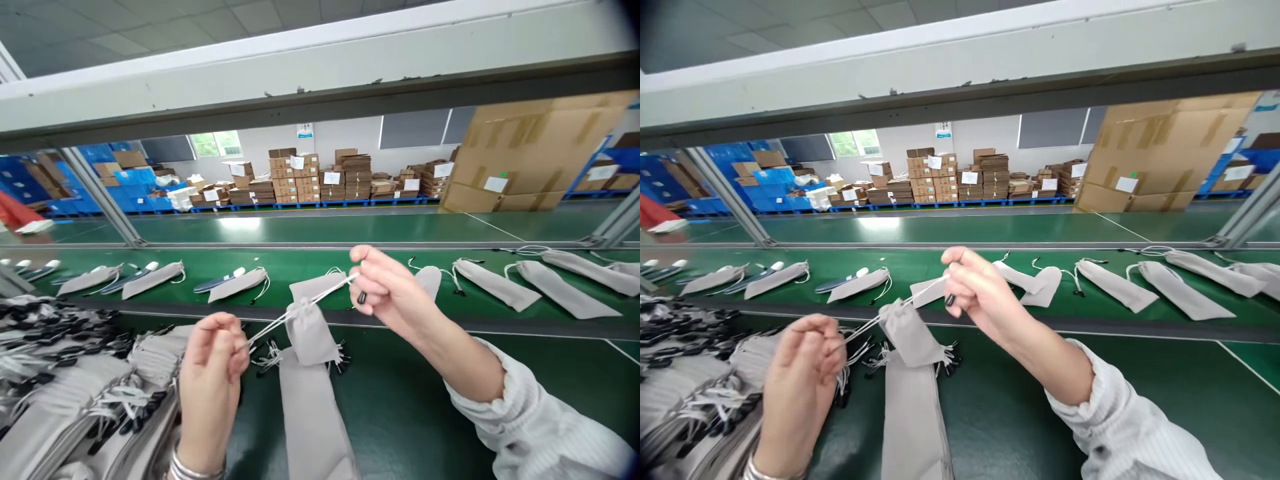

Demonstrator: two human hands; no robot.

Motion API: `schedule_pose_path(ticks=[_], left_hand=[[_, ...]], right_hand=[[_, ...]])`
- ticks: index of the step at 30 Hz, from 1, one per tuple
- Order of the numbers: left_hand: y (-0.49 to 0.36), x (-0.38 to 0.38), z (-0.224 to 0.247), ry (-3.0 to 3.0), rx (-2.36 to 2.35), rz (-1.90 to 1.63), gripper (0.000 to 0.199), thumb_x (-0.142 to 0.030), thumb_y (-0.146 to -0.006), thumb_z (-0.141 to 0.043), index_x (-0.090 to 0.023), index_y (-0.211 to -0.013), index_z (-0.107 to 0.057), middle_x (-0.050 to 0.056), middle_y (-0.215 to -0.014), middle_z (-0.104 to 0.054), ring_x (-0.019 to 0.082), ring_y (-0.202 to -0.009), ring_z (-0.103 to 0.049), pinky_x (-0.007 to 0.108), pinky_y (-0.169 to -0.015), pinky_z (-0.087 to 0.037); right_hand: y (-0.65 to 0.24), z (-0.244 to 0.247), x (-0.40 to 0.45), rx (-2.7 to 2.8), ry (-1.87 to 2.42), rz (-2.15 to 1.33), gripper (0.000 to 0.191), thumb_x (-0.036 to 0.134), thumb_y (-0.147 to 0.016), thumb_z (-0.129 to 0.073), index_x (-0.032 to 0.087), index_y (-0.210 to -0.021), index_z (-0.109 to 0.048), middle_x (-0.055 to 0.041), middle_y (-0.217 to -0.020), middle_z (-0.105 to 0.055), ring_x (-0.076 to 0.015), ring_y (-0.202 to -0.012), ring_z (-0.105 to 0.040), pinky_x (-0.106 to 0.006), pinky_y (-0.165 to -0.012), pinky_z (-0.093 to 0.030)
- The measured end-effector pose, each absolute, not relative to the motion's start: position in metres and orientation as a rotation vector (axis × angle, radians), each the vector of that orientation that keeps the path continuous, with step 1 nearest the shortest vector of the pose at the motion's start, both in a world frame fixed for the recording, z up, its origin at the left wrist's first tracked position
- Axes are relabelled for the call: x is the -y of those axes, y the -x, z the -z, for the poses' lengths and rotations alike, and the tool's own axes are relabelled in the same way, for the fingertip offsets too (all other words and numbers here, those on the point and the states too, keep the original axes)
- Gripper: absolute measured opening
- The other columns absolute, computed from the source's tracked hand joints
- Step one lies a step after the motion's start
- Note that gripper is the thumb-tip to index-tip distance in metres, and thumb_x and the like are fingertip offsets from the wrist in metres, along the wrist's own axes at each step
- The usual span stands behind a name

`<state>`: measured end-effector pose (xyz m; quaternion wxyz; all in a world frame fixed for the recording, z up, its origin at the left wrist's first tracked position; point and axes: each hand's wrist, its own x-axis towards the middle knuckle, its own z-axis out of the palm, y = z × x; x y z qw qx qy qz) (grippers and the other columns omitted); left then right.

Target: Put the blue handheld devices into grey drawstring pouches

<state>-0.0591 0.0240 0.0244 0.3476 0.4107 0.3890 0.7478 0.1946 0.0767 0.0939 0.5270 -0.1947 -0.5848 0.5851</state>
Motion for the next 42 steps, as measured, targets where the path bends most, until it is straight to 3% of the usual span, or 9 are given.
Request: schedule_pose_path(ticks=[3, 7, 10, 13, 16, 19, 27, 34, 42], left_hand=[[0.056, -0.035, 0.004, -1.510, -1.369, -1.687, 0.030, -0.041, -0.080, -0.070, -0.024, -0.103, -0.060, 0.001, -0.087, -0.056, 0.011, -0.062, -0.046, 0.022, -0.054, -0.040], [0.058, -0.049, 0.036, -2.192, -1.584, -1.286, 0.015, -0.033, -0.088, -0.058, -0.025, -0.099, -0.064, 0.006, -0.105, -0.061, 0.021, -0.087, -0.057, 0.033, -0.072, -0.048], [0.059, -0.052, 0.041, -2.402, -1.578, -1.162, 0.013, -0.024, -0.090, -0.053, -0.024, -0.097, -0.063, 0.006, -0.103, -0.064, 0.025, -0.099, -0.056, 0.041, -0.085, -0.048], [0.056, -0.048, 0.039, -2.439, -1.605, -1.103, 0.015, -0.016, -0.090, -0.050, -0.022, -0.098, -0.062, 0.006, -0.101, -0.064, 0.024, -0.097, -0.056, 0.041, -0.085, -0.049], [0.051, -0.044, 0.037, -2.456, -1.651, -1.074, 0.018, -0.010, -0.088, -0.049, -0.021, -0.096, -0.061, 0.006, -0.100, -0.063, 0.024, -0.095, -0.056, 0.042, -0.085, -0.049], [0.049, -0.043, 0.037, -2.456, -1.690, -1.066, 0.018, -0.008, -0.087, -0.051, -0.021, -0.094, -0.061, 0.005, -0.099, -0.063, 0.023, -0.094, -0.055, 0.041, -0.084, -0.049], [0.049, -0.045, 0.036, -2.418, -1.700, -1.034, 0.014, -0.007, -0.086, -0.052, -0.021, -0.086, -0.056, 0.004, -0.093, -0.059, 0.022, -0.090, -0.051, 0.038, -0.080, -0.045], [0.049, -0.047, 0.034, -2.509, -1.722, -0.959, 0.015, -0.009, -0.089, -0.047, -0.020, -0.079, -0.050, 0.002, -0.085, -0.057, 0.022, -0.085, -0.050, 0.037, -0.075, -0.038], [0.056, -0.052, 0.035, -2.603, -1.590, -0.993, 0.010, -0.015, -0.092, -0.045, -0.021, -0.088, -0.052, 0.001, -0.087, -0.060, 0.021, -0.086, -0.054, 0.039, -0.080, -0.037]], right_hand=[[-0.203, -0.101, -0.090, 1.288, 0.482, -0.943, 0.013, 0.034, -0.088, -0.057, 0.026, -0.095, -0.049, 0.0102, -0.056, -0.025, -0.0089, -0.048, -0.021, -0.028, -0.065, -0.050], [-0.218, -0.099, -0.117, 1.363, 0.627, -0.382, 0.011, 0.035, -0.092, -0.051, 0.026, -0.099, -0.050, 0.0064, -0.062, -0.042, -0.0103, -0.053, -0.040, -0.028, -0.069, -0.048], [-0.223, -0.087, -0.137, 1.722, 0.915, -0.249, 0.034, 0.031, -0.091, -0.051, 0.027, -0.124, -0.047, -0.0014, -0.095, -0.063, -0.0119, -0.063, -0.054, -0.028, -0.064, -0.044], [-0.214, -0.068, -0.153, 2.053, 1.126, -0.196, 0.039, 0.029, -0.090, -0.050, 0.027, -0.129, -0.050, -0.0054, -0.121, -0.063, -0.0130, -0.066, -0.058, -0.030, -0.065, -0.043], [-0.197, -0.042, -0.163, 2.274, 1.206, -0.210, 0.028, 0.031, -0.093, -0.045, 0.025, -0.113, -0.063, -0.0033, -0.102, -0.071, -0.0176, -0.073, -0.062, -0.030, -0.067, -0.042], [-0.183, -0.014, -0.170, 2.439, 1.201, -0.298, 0.028, 0.031, -0.094, -0.044, 0.025, -0.108, -0.068, -0.0025, -0.089, -0.073, -0.0208, -0.078, -0.065, -0.031, -0.068, -0.042], [-0.180, 0.022, -0.187, 2.595, 1.138, -0.389, 0.029, 0.027, -0.092, -0.046, 0.023, -0.107, -0.070, -0.0039, -0.101, -0.073, -0.0209, -0.085, -0.065, -0.029, -0.070, -0.040], [-0.181, 0.023, -0.193, 2.552, 1.093, -0.499, 0.025, 0.028, -0.093, -0.048, 0.021, -0.107, -0.068, -0.0016, -0.083, -0.071, -0.0169, -0.075, -0.062, -0.026, -0.066, -0.039], [-0.179, 0.024, -0.195, 2.561, 1.070, -0.448, 0.022, 0.024, -0.092, -0.052, 0.022, -0.108, -0.067, 0.0000, -0.083, -0.070, -0.0142, -0.072, -0.059, -0.023, -0.061, -0.034]])
